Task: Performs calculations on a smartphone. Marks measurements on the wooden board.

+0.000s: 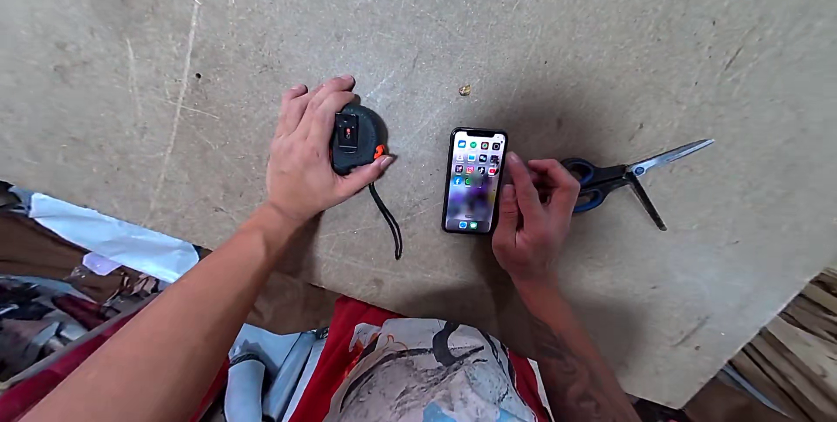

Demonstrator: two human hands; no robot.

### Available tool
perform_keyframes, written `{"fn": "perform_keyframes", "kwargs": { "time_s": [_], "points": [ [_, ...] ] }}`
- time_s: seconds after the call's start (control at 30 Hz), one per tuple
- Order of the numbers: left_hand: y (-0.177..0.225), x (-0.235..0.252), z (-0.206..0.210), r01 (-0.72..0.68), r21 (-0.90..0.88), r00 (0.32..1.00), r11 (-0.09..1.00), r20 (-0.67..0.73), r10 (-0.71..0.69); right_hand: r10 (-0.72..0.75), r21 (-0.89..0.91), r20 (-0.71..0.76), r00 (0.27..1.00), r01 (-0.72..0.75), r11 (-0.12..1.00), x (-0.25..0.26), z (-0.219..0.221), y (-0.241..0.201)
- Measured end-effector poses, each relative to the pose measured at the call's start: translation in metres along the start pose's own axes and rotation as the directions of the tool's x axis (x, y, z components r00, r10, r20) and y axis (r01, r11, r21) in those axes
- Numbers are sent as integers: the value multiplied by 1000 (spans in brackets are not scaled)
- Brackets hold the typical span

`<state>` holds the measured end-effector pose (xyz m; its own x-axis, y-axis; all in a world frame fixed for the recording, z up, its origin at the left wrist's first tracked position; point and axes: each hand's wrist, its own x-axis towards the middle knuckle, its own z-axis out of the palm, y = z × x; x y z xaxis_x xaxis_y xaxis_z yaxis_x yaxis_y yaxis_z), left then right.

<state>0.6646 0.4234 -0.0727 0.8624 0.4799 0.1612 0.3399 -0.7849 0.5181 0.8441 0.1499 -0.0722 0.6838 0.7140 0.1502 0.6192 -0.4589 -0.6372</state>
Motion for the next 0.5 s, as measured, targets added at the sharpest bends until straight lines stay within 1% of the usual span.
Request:
{"fn": "perform_keyframes", "kwargs": {
  "time_s": [0.13, 0.33, 0.43, 0.5],
  "points": [
    [0, 1, -1, -2, 13, 1000, 1000, -3, 2, -42, 48, -47, 998, 44, 998, 1, 0, 0],
    [0, 0, -1, 4, 19, 1000, 1000, 7, -4, -189, 0, 23, 982, 189, 982, -8, 2, 3],
    [0, 0, -1, 13, 7, 1000, 1000, 14, -13, -219, -17, 45, 975, 220, 975, -10, 1, 5],
    [0, 0, -2, 14, 2, 1000, 1000, 15, -14, -221, -8, 22, 975, 222, 975, -10, 0, 4]
  ]
}}
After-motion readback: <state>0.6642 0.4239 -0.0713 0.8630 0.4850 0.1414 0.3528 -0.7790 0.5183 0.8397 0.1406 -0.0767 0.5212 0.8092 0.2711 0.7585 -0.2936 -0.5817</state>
